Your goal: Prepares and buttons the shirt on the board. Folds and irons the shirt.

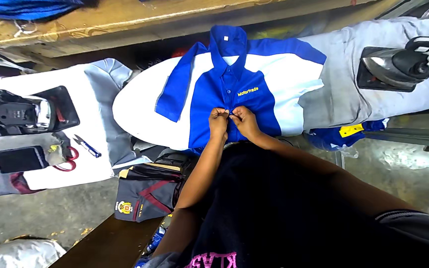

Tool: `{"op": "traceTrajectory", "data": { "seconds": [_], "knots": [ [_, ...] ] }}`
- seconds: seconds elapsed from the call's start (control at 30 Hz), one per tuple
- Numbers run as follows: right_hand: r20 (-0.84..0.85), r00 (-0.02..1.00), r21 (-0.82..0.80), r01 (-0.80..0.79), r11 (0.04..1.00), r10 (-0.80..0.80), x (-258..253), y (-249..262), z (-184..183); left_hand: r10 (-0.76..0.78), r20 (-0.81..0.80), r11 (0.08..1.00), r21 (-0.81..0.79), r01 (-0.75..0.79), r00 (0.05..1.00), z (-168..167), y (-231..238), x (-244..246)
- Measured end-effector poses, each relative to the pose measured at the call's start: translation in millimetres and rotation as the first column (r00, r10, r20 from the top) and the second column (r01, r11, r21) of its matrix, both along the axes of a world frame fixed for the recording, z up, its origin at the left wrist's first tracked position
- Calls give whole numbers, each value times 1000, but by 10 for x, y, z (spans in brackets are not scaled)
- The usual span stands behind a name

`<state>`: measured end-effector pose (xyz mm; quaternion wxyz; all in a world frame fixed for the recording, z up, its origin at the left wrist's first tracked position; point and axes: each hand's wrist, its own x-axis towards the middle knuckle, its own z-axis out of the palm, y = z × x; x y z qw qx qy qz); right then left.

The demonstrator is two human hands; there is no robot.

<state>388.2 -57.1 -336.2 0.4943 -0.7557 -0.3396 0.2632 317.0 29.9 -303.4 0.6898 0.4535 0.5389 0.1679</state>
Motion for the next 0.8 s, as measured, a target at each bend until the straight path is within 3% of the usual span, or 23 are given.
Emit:
{"op": "traceTrajectory", "data": {
  "seconds": [0.33, 0.47, 0.7, 0.77, 0.8],
  "knots": [
    [-56, 998, -9, 0, 1000, -1, 12, 3, 7, -18, -18, 1000, 18, 18, 1000, -42, 7, 9],
    [-262, 965, -90, -18, 996, -6, 82, -1, 107, -93, -45, 990, 102, 98, 995, -94, 28, -38],
    [-614, 772, -191, 54, 980, -162, 149, 89, 184, -122, -51, 984, 127, 127, 991, -109, 23, -15],
    [-591, 792, -217, 26, 976, -152, 153, 98, 202, -159, -76, 968, 184, 170, 984, -143, 13, -17],
    [-506, 855, -227, -3, 974, -115, 144, 94, 200, -198, -110, 948, 230, 219, 974, -166, 5, -21]
  ]
}}
